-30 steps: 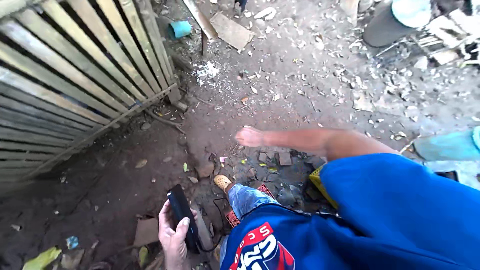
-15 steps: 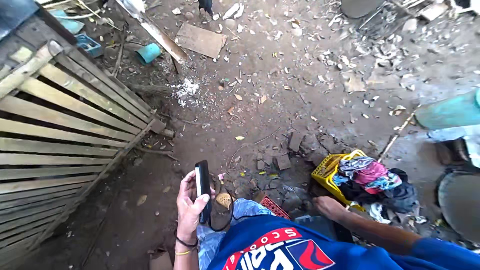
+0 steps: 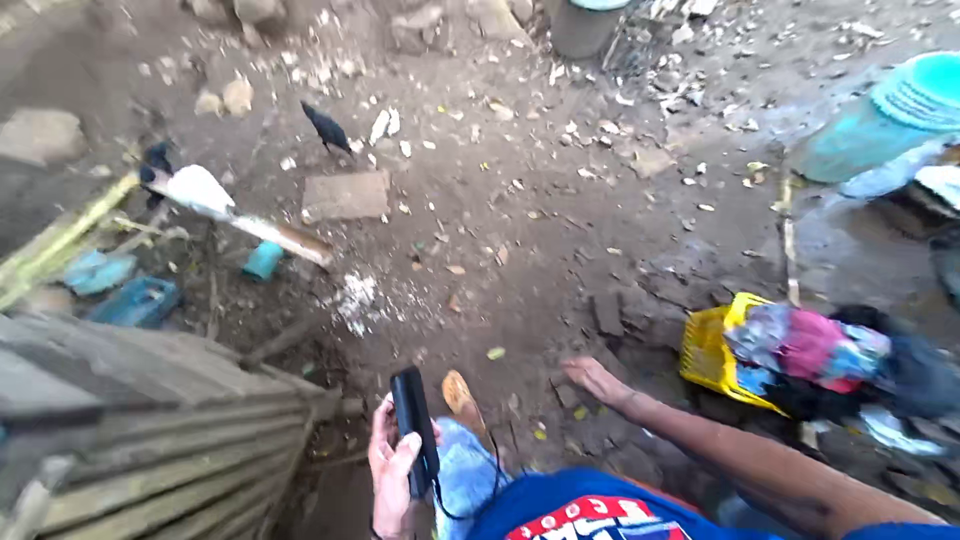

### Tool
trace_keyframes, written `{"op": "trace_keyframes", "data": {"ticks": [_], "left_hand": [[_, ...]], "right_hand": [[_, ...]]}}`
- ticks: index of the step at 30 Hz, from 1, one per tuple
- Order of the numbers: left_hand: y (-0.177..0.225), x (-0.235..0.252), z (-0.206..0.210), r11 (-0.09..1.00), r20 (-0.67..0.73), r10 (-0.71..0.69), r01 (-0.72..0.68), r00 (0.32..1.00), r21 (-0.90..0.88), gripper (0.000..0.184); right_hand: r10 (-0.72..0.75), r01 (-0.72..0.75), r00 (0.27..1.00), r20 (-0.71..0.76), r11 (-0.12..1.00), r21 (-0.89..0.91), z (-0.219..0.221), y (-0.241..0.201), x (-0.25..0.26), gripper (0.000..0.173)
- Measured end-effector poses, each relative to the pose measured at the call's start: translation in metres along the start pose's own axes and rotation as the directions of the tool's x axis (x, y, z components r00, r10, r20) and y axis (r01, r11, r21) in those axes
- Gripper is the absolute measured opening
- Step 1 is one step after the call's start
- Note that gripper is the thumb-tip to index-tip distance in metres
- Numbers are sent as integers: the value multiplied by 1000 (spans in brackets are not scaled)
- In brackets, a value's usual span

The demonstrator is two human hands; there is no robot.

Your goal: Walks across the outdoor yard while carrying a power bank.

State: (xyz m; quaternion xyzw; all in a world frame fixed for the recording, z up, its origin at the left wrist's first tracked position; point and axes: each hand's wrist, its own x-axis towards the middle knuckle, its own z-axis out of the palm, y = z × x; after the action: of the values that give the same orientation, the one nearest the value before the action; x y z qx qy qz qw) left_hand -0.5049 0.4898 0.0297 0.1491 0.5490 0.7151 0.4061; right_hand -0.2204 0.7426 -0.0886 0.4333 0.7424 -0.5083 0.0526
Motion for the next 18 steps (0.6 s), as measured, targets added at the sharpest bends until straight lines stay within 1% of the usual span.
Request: {"op": "trace_keyframes", "data": {"ticks": [1, 3, 5, 6, 8, 10, 13, 15, 16, 17, 18], "left_hand": [[10, 23, -2, 1000, -1, -8, 8, 1000, 12, 84], [33, 69, -1, 999, -1, -20, 20, 1000, 33, 79], [57, 113, 2, 998, 21, -18, 17, 1000, 60, 76], [67, 134, 5, 998, 40, -15, 13, 999, 60, 77], [87, 174, 16, 999, 62, -22, 19, 998, 41, 76], [102, 208, 32, 999, 71, -38, 37, 997, 17, 79], [115, 255, 62, 998, 94, -56, 59, 994, -33, 81], [115, 287, 81, 994, 128, -71, 81, 989, -67, 81], [115, 303, 92, 993, 138, -86, 96, 987, -69, 80], [114, 317, 104, 993, 148, -94, 104, 985, -63, 80], [114, 333, 117, 993, 159, -97, 107, 983, -54, 79]], "right_hand": [[-12, 12, 1000, 5, 1000, 22, -3, -21, 30, 34], [-18, 18, 999, 34, 1000, -6, -12, -56, 84, 33], [-3, 6, 998, 56, 999, -42, -27, -85, 123, 33], [9, -7, 999, 48, 999, -35, -34, -92, 137, 33], [26, -26, 1000, -9, 1000, -2, -46, -90, 151, 30], [93, -92, 994, -54, 996, 15, -55, -68, 149, 30], [223, -227, 966, -129, 974, -22, -59, -2, 131, 31], [347, -357, 928, -135, 932, -64, -63, 43, 108, 34], [386, -400, 914, -125, 909, -118, -66, 64, 95, 34], [381, -392, 920, -92, 890, -232, -72, 83, 82, 32], [363, -352, 931, -41, 862, -365, -81, 94, 74, 27]]}}
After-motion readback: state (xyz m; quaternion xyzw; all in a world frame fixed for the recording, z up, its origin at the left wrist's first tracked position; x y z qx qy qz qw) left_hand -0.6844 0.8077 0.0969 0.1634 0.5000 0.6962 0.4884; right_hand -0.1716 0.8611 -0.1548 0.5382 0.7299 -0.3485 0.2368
